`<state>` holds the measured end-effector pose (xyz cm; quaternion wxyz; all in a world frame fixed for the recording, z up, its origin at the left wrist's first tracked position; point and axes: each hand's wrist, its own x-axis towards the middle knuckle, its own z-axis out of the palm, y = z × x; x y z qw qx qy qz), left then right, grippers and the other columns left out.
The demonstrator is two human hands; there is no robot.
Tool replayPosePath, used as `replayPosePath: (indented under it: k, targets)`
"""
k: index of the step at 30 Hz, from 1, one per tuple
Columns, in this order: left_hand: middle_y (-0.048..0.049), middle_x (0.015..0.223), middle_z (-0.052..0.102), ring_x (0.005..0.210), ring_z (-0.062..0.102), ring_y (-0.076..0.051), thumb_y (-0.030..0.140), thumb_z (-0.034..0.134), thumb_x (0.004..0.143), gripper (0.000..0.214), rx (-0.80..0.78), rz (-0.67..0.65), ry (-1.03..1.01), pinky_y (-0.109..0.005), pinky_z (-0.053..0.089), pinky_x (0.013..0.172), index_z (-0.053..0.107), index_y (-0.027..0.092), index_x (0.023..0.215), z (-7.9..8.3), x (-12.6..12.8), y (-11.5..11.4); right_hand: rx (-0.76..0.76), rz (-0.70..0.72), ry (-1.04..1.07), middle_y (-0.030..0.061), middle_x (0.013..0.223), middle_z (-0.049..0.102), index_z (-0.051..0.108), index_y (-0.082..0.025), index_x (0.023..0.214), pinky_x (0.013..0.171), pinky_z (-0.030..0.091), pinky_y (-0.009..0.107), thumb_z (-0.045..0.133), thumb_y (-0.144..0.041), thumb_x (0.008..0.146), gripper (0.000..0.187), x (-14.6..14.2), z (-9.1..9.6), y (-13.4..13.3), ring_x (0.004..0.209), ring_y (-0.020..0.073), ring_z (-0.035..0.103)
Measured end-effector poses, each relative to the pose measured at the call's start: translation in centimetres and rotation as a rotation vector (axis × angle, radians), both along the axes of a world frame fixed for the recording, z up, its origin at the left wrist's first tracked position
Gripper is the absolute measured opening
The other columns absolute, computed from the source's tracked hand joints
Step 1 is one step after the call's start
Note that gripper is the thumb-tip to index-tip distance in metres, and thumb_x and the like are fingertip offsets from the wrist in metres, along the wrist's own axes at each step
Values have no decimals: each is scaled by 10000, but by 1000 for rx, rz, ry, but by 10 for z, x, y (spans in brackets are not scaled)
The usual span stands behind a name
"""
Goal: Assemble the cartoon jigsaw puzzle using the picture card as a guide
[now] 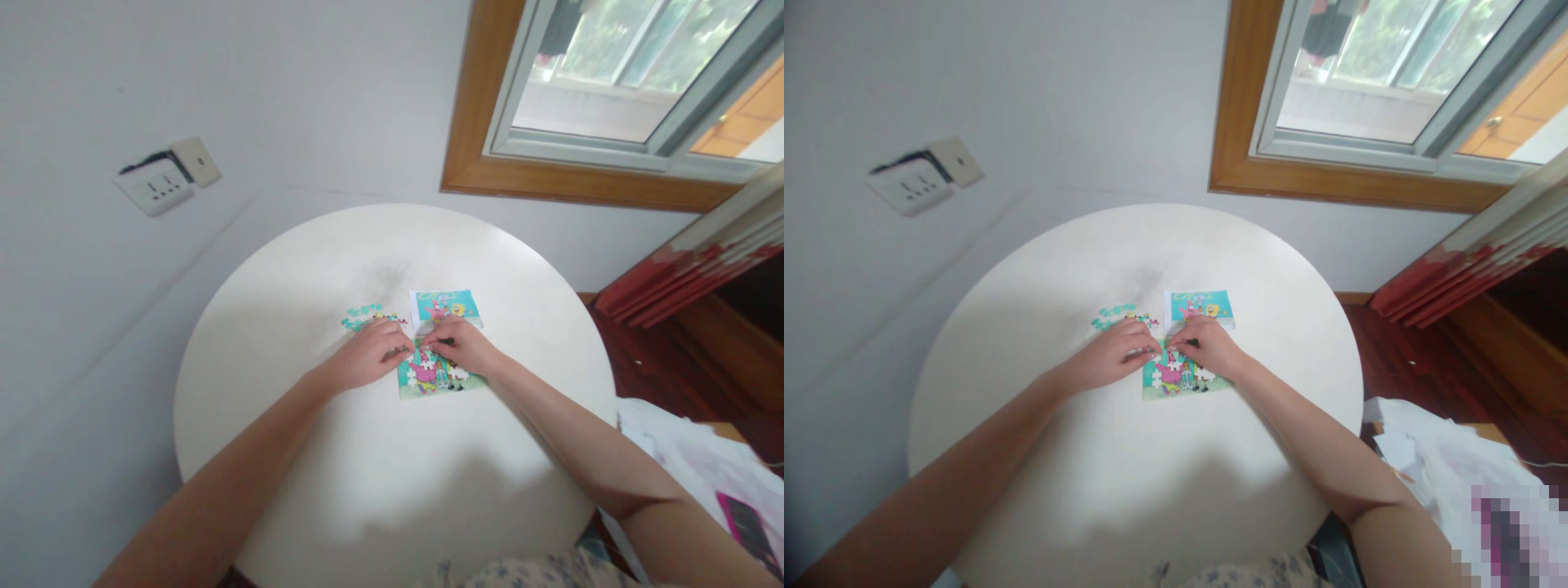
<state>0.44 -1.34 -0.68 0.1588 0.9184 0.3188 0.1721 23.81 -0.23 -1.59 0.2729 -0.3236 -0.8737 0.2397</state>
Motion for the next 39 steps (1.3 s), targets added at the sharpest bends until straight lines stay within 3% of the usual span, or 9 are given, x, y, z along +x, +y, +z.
replayPosePath:
  k: [3, 9, 16, 20, 39]
  targets:
    - [-51, 952, 626, 997, 540, -208, 259, 503, 939, 173, 1, -5, -1, -330, 374, 901, 669, 218, 960, 0, 0, 0, 28, -3, 8, 39, 772, 718, 751, -185, 872, 873, 446, 333, 625, -188, 866, 126, 1, 0, 1, 785, 163, 633]
    - [-53, 971, 629, 1031, 536, -218, 244, 502, 936, 168, 8, 3, 9, -350, 367, 928, 666, 216, 958, 0, 0, -1, 99, -55, -40, 68, 908, 708, 746, -203, 939, 948, 407, 386, 590, -216, 889, 164, 11, 1, -4, 1035, 223, 599]
    - [-49, 1022, 633, 1122, 518, -231, 252, 542, 911, 159, 6, 22, 5, -372, 354, 992, 659, 245, 1019, 0, 3, -4, 141, -145, -317, 71, 1011, 643, 719, -244, 1050, 864, 362, 373, 677, -377, 831, 259, 13, 11, -23, 1011, 238, 539]
    - [-41, 1006, 629, 1106, 524, -224, 249, 568, 891, 166, 17, 19, 14, -378, 347, 1017, 659, 252, 1029, -1, 6, -5, 152, -166, -400, 67, 1033, 625, 711, -258, 1068, 824, 329, 364, 701, -378, 811, 284, 9, 13, -27, 1021, 242, 513]
    - [-40, 969, 620, 1061, 527, -217, 239, 566, 885, 151, 8, 6, 2, -373, 344, 1012, 667, 248, 997, -2, 7, -4, 190, -172, -439, 80, 1004, 641, 695, -232, 1108, 811, 305, 361, 669, -372, 828, 314, 6, 13, -28, 998, 246, 508]
